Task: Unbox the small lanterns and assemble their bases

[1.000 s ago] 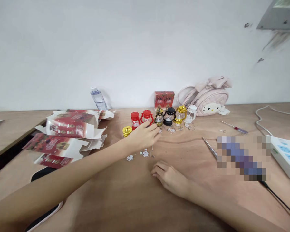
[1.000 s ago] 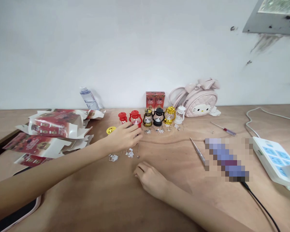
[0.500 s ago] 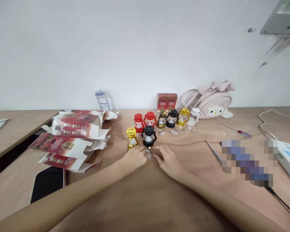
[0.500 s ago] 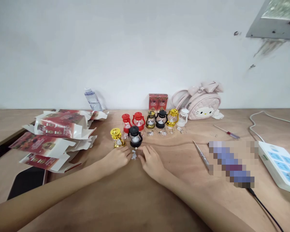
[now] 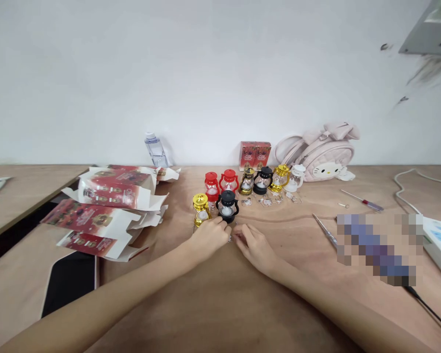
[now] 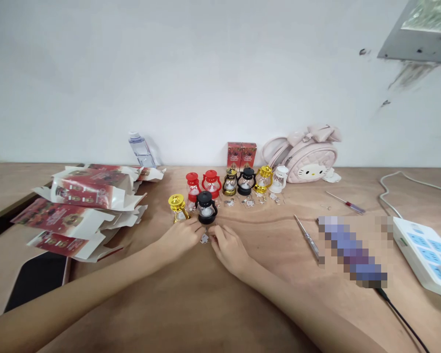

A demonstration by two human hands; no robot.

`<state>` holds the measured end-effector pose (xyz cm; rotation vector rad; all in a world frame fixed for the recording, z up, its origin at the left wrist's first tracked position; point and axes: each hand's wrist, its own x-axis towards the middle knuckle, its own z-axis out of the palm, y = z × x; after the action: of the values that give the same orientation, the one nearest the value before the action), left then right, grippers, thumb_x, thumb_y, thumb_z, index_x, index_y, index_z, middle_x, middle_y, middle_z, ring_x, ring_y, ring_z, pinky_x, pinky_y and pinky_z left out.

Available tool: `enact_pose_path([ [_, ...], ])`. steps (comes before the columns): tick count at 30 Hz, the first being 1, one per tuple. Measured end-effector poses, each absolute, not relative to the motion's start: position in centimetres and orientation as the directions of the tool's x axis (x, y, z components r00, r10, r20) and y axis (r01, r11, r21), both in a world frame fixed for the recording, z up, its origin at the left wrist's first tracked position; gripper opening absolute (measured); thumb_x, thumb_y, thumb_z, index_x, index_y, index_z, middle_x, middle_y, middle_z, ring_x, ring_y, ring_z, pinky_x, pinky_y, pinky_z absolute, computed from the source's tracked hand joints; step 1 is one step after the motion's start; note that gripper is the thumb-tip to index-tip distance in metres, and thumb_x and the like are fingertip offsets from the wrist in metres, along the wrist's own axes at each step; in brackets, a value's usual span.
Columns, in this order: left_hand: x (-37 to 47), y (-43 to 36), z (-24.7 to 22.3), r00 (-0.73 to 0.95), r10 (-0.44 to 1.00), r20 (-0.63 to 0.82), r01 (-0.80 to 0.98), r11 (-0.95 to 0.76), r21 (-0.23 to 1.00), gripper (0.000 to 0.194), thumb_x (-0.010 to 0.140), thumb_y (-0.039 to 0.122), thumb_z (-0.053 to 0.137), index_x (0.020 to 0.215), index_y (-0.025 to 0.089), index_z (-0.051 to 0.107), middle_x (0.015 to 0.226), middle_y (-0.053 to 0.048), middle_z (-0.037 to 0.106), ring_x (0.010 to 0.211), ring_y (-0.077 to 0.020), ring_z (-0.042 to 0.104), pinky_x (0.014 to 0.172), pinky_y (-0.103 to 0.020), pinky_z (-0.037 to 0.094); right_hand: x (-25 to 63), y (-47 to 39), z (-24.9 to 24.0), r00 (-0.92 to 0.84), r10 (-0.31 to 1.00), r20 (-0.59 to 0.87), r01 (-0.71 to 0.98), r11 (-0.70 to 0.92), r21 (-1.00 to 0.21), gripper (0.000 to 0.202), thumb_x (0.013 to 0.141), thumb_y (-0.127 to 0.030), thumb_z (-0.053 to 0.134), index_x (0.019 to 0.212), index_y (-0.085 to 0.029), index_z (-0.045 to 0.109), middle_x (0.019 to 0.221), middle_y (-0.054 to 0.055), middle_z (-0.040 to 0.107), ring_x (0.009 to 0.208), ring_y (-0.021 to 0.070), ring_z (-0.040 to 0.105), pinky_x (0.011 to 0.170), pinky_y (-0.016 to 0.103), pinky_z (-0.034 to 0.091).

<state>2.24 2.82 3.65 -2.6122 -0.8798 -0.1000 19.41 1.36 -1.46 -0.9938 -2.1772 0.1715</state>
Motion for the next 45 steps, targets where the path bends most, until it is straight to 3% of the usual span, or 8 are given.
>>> enact_pose_path([
  [6,2.0,1.5,2.8,0.754,0.546,0.365,0.654,-0.674,-0.344,0.009,0.081,0.006,0.052,0.076,0.013,0.055,0.06,-0.003,0.059,0.057,-0.0173,0.056,0.046,-0.027,0.032,19.3,2.5,0.3,-0.38,0.587,0.715,0.589,0.749,-0.302,0.018,0.086,-0.006,0.044,0.097,-0.019,0.05,0.083,0.006,0.063,0.075,0.0185,0.059,0.068,0.03,0.049],
  [12,4.1,-3.4,-0.6,0.678,0.282,0.678,0.546,-0.812,-0.208,0.022,0.082,0.02,0.052,0.062,0.019,0.044,0.051,0.004,0.047,0.048,-0.0111,0.044,0.048,-0.028,0.025,20.6,9.5,7.2,-0.206,0.473,0.857,0.689,0.692,-0.216,0.017,0.086,-0.011,0.043,0.1,-0.017,0.051,0.092,0.01,0.059,0.084,0.0216,0.054,0.076,0.035,0.047],
  [22,4.6,-3.9,-2.3,0.626,0.32,0.711,0.521,-0.85,-0.075,0.022,0.076,0.021,0.055,0.059,0.019,0.04,0.052,0.004,0.045,0.047,-0.01,0.04,0.047,-0.028,0.023,22.0,25.9,11.6,-0.309,0.867,0.391,0.95,0.299,0.09,0.065,0.065,-0.018,0.063,0.125,-0.008,0.041,0.129,0.02,0.048,0.121,0.037,0.035,0.094,0.049,0.034],
  [26,4.5,-4.0,-2.7,0.64,0.307,0.704,0.508,-0.857,-0.087,0.024,0.075,0.023,0.055,0.058,0.019,0.039,0.049,0.005,0.043,0.045,-0.0093,0.037,0.046,-0.027,0.02,22.5,27.9,10.7,-0.303,0.896,0.325,0.951,0.305,0.046,0.051,0.06,-0.025,0.07,0.104,-0.005,0.056,0.109,0.022,0.059,0.11,0.0371,0.045,0.088,0.048,0.036],
  [31,4.5,-4.0,-3.0,0.646,0.279,0.711,0.49,-0.865,-0.106,0.025,0.075,0.024,0.054,0.055,0.019,0.039,0.046,0.006,0.04,0.042,-0.0093,0.037,0.045,-0.028,0.02,22.3,28.4,10.6,-0.305,0.878,0.369,0.941,0.337,-0.025,0.048,0.08,-0.04,0.043,0.092,0.005,0.057,0.119,0.029,0.046,0.11,0.0299,0.045,0.085,0.043,0.034],
  [37,4.2,-3.9,-2.3,0.563,0.203,0.801,0.493,-0.861,-0.128,0.025,0.072,0.022,0.054,0.052,0.019,0.039,0.043,0.006,0.036,0.042,-0.0097,0.033,0.045,-0.029,0.018,22.8,25.9,11.8,-0.296,0.815,0.497,0.916,0.39,-0.094,0.053,0.058,-0.039,0.074,0.094,-0.006,0.055,0.114,0.025,0.05,0.105,0.0367,0.046,0.084,0.047,0.038],
  [41,2.1,-4.6,-0.9,0.561,0.196,0.805,0.498,-0.856,-0.139,0.011,0.074,0.02,0.053,0.063,0.018,0.051,0.046,0.005,0.043,0.045,-0.0108,0.036,0.047,-0.028,0.021,23.7,18.7,11.5,-0.048,0.612,0.79,0.746,0.547,-0.378,0.057,0.075,-0.044,0.061,0.118,-0.012,0.043,0.12,0.02,0.047,0.111,0.0318,0.046,0.09,0.048,0.04],
  [45,-0.6,-5.5,-0.1,0.474,0.297,0.829,0.534,-0.846,-0.002,0.025,0.078,0.025,0.047,0.1,0.013,0.054,0.085,-0.007,0.062,0.074,-0.0173,0.054,0.063,-0.031,0.038,23.1,7.7,7.4,0.213,0.633,0.744,0.418,0.629,-0.655,0.053,0.085,-0.044,0.049,0.13,-0.021,0.032,0.122,0.013,0.049,0.113,0.0251,0.05,0.093,0.044,0.042],
])
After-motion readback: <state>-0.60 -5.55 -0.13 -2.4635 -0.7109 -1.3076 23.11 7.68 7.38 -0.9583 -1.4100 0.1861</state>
